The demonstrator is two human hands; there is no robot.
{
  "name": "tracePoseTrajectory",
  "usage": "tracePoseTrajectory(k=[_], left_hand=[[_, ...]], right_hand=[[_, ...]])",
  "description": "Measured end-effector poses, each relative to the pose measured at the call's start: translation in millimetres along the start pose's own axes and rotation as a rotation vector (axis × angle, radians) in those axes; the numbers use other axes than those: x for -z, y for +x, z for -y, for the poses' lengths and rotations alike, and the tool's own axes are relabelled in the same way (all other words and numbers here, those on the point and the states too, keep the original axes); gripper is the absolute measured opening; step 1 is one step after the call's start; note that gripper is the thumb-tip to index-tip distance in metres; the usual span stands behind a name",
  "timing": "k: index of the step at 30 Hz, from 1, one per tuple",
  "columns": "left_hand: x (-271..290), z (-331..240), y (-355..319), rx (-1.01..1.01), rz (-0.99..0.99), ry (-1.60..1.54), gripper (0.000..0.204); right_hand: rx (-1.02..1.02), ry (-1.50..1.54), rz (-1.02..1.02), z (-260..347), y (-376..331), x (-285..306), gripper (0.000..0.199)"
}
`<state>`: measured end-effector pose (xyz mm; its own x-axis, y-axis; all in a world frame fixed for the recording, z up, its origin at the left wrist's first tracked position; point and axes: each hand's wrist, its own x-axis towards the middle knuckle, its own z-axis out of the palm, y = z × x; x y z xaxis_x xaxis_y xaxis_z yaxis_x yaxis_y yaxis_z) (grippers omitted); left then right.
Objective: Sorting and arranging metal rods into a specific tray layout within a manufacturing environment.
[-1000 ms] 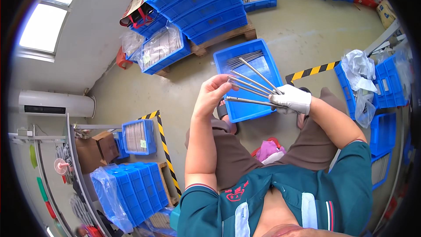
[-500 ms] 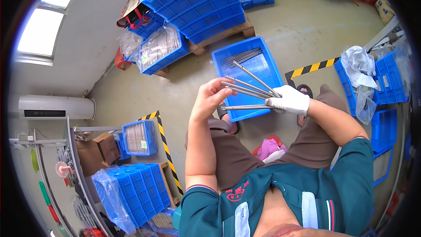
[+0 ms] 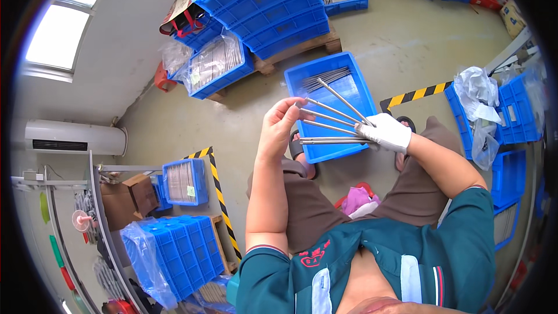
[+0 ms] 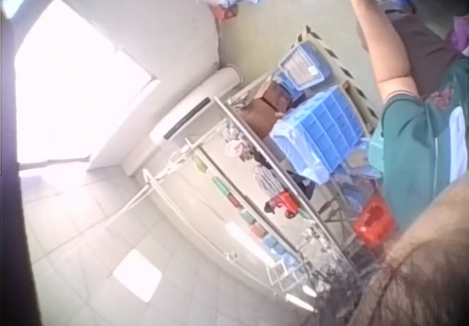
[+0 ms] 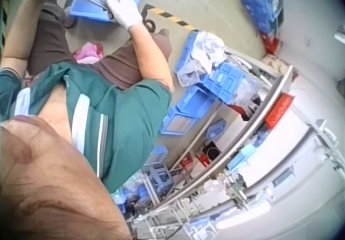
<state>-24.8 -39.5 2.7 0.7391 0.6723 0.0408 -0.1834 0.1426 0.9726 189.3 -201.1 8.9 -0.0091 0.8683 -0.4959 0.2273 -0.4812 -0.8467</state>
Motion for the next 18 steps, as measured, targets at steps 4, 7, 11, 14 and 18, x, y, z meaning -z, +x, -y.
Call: tracePoseTrajectory(k=[4, 7, 11, 14, 18], left_hand=[[3.0, -2.9, -1.6, 0.106, 0.027, -0.028, 0.03], [4.5, -1.0, -2.5, 0.161, 0.017, 0.01, 0.03], [4.7, 0.9, -0.6, 0.133, 0.007, 0.171, 0.029], [5.3, 1.4, -0.8, 0.167, -0.022, 0.175, 0.027], [1.8, 2.0, -2.6, 0.101, -0.034, 0.118, 0.027]], right_hand=[[0.153, -0.276, -0.2, -10.1, 6.3, -2.8, 0.045], [0.307, -0.609, -0.397, -8.7, 1.8, -2.5, 0.035], [0.308, -0.71, -0.421, -3.7, -2.3, -0.7, 0.032], [0.327, -0.747, -0.446, -5.3, -2.5, -0.4, 0.032], [0.279, -0.676, -0.335, -3.0, -0.4, 1.6, 0.04]])
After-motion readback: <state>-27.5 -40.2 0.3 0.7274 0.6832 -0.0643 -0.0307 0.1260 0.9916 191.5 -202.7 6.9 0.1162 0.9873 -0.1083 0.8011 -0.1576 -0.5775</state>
